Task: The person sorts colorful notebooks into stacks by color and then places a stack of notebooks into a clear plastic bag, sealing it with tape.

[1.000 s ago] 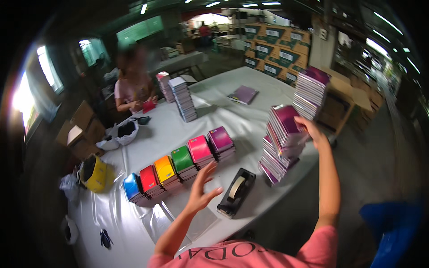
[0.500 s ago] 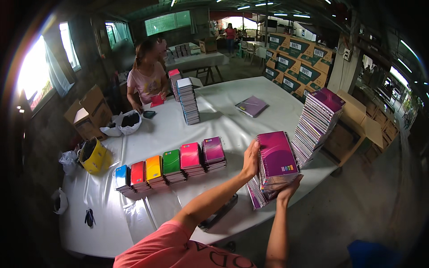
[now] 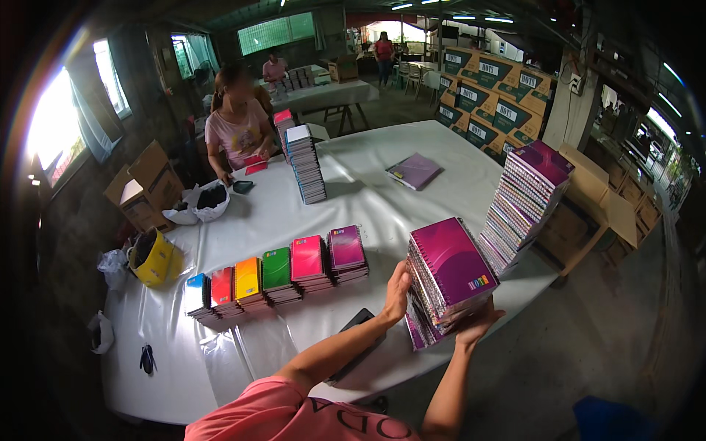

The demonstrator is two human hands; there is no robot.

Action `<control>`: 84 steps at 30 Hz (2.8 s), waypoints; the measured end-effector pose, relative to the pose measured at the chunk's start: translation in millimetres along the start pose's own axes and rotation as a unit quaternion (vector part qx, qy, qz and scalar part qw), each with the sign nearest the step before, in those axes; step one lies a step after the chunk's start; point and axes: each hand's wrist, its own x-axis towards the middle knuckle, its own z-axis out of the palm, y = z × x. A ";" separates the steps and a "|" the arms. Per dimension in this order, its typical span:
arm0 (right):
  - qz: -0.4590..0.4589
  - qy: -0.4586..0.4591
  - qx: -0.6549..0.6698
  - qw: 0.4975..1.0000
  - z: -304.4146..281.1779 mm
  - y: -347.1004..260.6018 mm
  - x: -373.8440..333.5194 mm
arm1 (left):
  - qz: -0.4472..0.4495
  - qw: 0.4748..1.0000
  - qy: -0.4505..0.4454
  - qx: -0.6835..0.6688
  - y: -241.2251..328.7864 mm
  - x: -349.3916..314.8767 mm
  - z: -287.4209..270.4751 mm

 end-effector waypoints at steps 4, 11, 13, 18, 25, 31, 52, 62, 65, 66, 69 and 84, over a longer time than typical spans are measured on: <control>0.046 0.103 -0.200 0.973 10.4 -4.0 -12.4 | 0.023 0.997 -0.002 -0.079 -4.7 -4.8 10.7; -0.037 0.090 -0.135 0.986 -1.6 14.8 -10.3 | 0.004 0.996 0.024 -0.090 9.4 -6.1 23.6; -0.038 0.112 -0.138 0.983 -3.8 15.3 -11.2 | 0.007 0.995 0.035 -0.093 3.7 -9.1 24.5; 0.024 0.216 -0.101 0.971 15.6 8.8 -11.2 | 0.028 0.993 0.061 -0.094 -8.1 -6.3 22.4; -0.097 0.034 -0.214 0.971 -25.5 14.8 -10.8 | -0.051 0.990 -0.009 -0.128 9.4 -8.1 16.6; -0.117 0.063 -0.454 0.881 -64.5 26.7 -128.4 | -0.232 0.961 -0.130 -0.075 12.6 -19.4 -12.6; -0.102 0.050 -0.576 0.810 -33.0 96.0 -34.5 | -0.386 0.889 -0.070 -0.237 -32.2 9.7 34.1; -0.052 0.037 -0.526 0.848 -56.2 96.9 47.5 | -0.392 0.898 -0.011 -0.200 -78.0 72.4 85.7; -0.047 0.038 -0.479 0.876 -72.8 105.8 62.1 | -0.385 0.907 -0.005 -0.168 -100.1 82.2 98.5; -0.028 0.046 -0.403 0.913 -73.7 107.5 65.3 | -0.379 0.910 -0.009 -0.167 -104.2 84.6 102.5; 0.044 0.099 -0.087 0.990 -60.8 91.5 76.3 | -0.367 0.913 -0.032 -0.176 -107.6 91.4 115.9; -0.106 0.083 -0.555 0.821 -98.2 106.1 56.7 | -0.432 0.897 -0.056 -0.080 -62.4 91.3 91.8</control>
